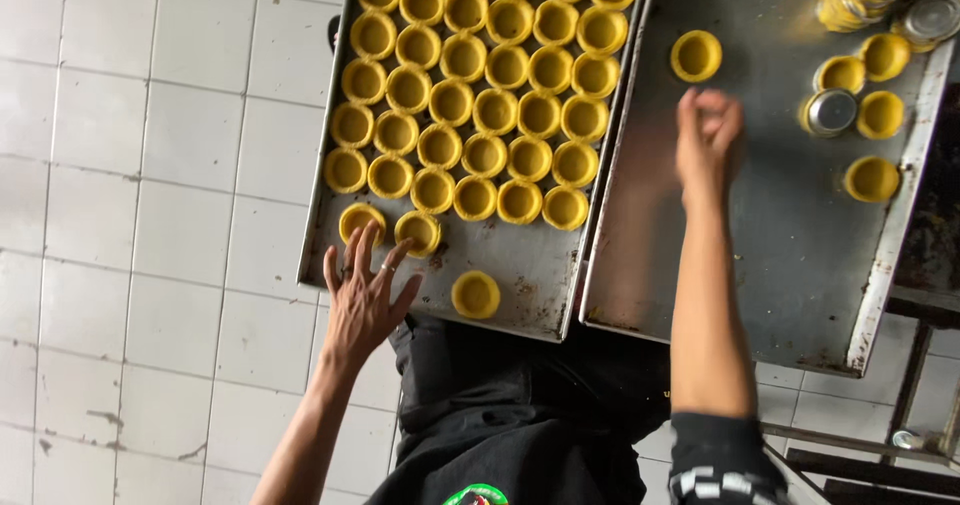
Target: The person organizes yellow tart molds on metal trays by hand and places them into a pressing machine.
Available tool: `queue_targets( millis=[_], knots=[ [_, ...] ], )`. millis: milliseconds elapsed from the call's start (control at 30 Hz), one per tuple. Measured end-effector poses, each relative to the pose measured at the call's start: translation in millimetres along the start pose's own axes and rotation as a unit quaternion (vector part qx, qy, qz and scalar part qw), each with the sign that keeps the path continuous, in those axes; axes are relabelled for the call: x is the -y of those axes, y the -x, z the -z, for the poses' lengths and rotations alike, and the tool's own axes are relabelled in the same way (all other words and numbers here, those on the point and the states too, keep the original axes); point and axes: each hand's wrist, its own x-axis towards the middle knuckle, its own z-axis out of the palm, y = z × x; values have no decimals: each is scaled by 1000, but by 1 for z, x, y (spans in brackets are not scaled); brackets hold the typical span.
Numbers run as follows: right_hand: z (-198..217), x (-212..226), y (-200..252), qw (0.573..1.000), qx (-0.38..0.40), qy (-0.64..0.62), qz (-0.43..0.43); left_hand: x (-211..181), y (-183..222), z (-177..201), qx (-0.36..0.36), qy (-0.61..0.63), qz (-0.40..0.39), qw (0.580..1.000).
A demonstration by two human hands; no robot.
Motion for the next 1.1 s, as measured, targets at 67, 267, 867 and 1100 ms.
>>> queue_targets(
  millis=[67, 267, 867, 1100],
  knots=[
    [-29, -24, -51, 993, -65, 84, 50, 0, 0, 6, -2, -8, 12, 1000],
    [-53, -36, -90, 990, -50, 9, 134, 11, 15, 19, 1, -12, 59, 998],
    [61, 18, 61, 973, 9, 82, 216, 6, 3, 0, -1, 48, -61, 997],
    [58, -6, 47, 978, 164, -91, 90, -31, 29, -17, 144, 70, -158, 974]
  ],
)
